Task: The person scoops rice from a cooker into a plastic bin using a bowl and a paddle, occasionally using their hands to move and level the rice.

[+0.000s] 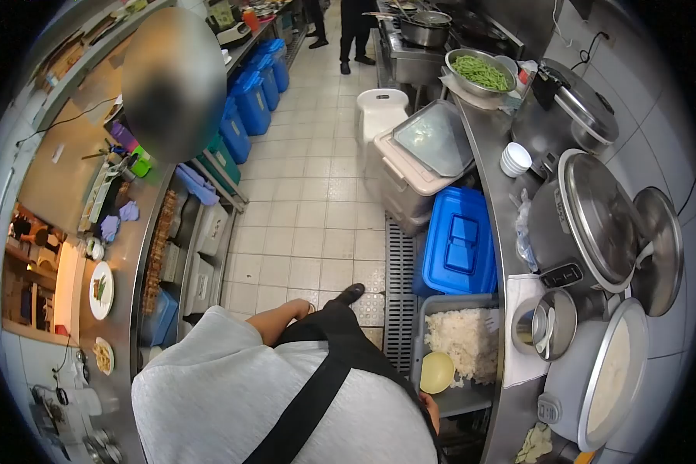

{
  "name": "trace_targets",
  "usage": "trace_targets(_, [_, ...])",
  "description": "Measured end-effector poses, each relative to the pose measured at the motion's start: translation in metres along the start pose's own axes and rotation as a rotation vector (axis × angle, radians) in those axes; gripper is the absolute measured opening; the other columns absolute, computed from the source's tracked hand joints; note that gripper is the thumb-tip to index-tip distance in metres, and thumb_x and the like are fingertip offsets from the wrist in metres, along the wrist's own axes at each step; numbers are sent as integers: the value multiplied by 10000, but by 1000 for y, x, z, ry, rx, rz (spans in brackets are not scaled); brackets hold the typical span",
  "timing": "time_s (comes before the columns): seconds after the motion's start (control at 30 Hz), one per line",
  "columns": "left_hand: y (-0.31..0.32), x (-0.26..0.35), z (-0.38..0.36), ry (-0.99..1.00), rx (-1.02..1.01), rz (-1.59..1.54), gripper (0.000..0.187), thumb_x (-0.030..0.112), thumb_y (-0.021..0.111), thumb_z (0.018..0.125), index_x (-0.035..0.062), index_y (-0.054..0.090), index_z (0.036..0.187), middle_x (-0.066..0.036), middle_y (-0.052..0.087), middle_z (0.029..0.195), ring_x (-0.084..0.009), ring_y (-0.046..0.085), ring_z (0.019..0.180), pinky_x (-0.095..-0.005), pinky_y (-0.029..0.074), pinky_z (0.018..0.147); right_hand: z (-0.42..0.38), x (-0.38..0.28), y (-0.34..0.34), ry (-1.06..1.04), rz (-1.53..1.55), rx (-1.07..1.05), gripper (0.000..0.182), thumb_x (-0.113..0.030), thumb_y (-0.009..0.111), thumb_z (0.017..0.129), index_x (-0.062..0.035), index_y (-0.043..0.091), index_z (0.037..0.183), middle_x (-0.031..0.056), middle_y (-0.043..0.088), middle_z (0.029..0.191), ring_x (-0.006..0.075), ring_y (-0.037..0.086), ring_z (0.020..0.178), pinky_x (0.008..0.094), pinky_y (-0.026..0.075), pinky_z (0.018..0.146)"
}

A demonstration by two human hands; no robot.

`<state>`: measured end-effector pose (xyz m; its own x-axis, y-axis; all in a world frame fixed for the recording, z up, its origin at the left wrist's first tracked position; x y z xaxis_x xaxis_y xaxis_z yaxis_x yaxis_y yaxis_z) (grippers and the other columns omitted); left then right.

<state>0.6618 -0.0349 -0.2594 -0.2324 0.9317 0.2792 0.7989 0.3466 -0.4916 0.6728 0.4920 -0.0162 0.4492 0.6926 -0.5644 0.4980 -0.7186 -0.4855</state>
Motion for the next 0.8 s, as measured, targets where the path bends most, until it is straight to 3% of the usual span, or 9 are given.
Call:
trace_targets(0.1, [-70,18,1,34,61,62,394,363,692,650,57,695,898,-194,649,957,-361,619,897,-422,495,758,15,-1,-9,105,-257,97,379,-291,588,793,-35,617,1071,196,623,1033,321,590,952,428,452,810])
trace_targets(0.17, [-122,31,-4,51,-12,173,456,260,752,593,16,673,970,-203,646,990,-329,623,957,-387,505,792,11,-5,-14,246,-512,142,368,-271,583,784,-44,618,1072,199,619,1045,337,584,966,448,452,819])
trace_targets(0.23, [-185,44,0,185,245,96,468,255,705,659,19,630,1056,-211,641,993,-338,618,953,-390,497,803,13,-39,-18,341,-634,223,360,-252,578,776,-53,620,1073,203,614,1056,353,577,981,469,453,828])
trace_targets(0.3, [-235,33,22,233,303,-98,423,240,657,718,32,605,1083,-214,645,965,-339,625,920,-388,493,805,4,-117,-26,405,-390,410,401,-229,582,749,-45,600,1105,215,584,1088,385,527,1044,477,444,863])
trace_targets(0.4, [-305,38,9,248,331,-71,363,233,646,738,42,618,1046,-214,647,944,-340,623,909,-385,494,796,72,-166,-8,-36,-116,475,471,-167,633,682,-8,564,1120,224,535,1154,393,469,1111,431,394,937])
trace_targets(0.43, [-323,32,13,263,331,-9,370,244,652,736,45,620,1046,-215,650,926,-338,625,904,-383,494,796,76,-196,-4,-34,-75,507,465,-176,633,689,-47,565,1131,208,527,1165,387,453,1131,412,397,946])
trace_targets(0.57, [-371,3,33,244,170,205,395,274,675,725,51,623,1046,-199,660,874,-317,634,882,-383,493,801,120,-243,51,169,3,389,556,-300,678,739,-144,495,1240,225,285,1402,406,275,1292,630,319,939])
trace_targets(0.7, [-444,10,56,318,197,217,384,232,713,715,34,624,1032,-204,639,925,-328,610,920,-405,479,816,129,-275,62,267,-197,334,567,-319,692,737,-71,508,1212,310,156,1417,465,196,1313,599,387,904])
trace_targets(0.8, [-530,77,55,491,429,278,433,146,702,721,32,569,1116,-227,548,1121,-359,505,1088,-407,415,912,142,-280,25,296,-209,274,488,-328,695,738,-33,580,1109,312,383,1285,456,396,1196,505,461,860])
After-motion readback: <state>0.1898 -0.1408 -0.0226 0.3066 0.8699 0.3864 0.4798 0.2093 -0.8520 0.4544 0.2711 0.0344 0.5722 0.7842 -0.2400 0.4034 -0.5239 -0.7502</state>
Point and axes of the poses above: each hand's wrist, its own z-axis towards the middle knuckle, its own y-axis out of the palm, x = y × z, the point moved 8 cm from there along z, towards the middle knuckle
